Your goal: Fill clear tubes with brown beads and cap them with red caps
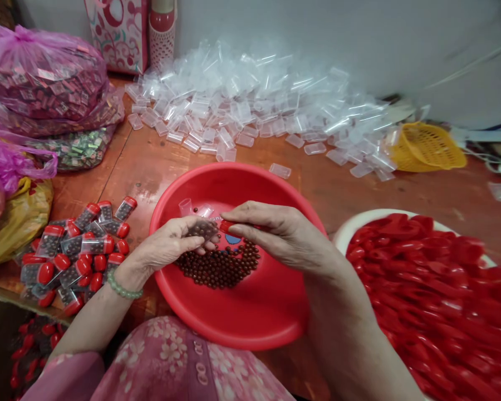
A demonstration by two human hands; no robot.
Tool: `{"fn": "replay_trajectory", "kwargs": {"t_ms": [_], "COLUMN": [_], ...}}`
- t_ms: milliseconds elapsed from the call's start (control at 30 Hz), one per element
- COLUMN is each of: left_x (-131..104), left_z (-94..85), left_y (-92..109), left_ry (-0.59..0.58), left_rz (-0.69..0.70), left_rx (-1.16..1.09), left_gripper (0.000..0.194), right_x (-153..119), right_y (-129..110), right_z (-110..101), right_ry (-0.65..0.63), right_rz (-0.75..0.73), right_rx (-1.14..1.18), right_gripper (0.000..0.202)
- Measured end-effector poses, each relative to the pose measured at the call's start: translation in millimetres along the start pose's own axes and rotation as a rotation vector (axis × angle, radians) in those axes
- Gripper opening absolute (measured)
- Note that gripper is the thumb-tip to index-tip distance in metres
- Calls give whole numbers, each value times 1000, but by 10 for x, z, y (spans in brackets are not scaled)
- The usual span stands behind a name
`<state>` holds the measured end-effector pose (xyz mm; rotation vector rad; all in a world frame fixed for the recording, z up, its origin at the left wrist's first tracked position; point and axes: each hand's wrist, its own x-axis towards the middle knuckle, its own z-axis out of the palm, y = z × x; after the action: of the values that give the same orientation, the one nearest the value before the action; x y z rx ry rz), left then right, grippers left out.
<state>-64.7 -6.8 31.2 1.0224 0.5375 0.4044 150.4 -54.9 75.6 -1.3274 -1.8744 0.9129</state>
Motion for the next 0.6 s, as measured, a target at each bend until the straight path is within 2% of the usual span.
{"fn": "replay_trajectory", "kwargs": {"t_ms": [133, 333, 467, 600], "left_x": [-9, 0, 22, 34], "left_z": [-29, 5, 34, 34], "left_y": [-12, 10, 4, -21], "left_ry": [23, 12, 3, 37], "left_rz": [-16, -4, -11, -12], "left_rx": [-34, -27, -28, -74], "left_gripper": [30, 29, 30, 31], "right_x": [-69, 25, 93, 59], "right_y": [13, -27, -59, -46], "right_z": [-66, 61, 135, 103], "right_ry": [-40, 130, 111, 104], "right_rz": [4, -9, -49, -58], "right_rx": [-35, -8, -63, -98], "right_gripper": [18, 18, 18, 19]}}
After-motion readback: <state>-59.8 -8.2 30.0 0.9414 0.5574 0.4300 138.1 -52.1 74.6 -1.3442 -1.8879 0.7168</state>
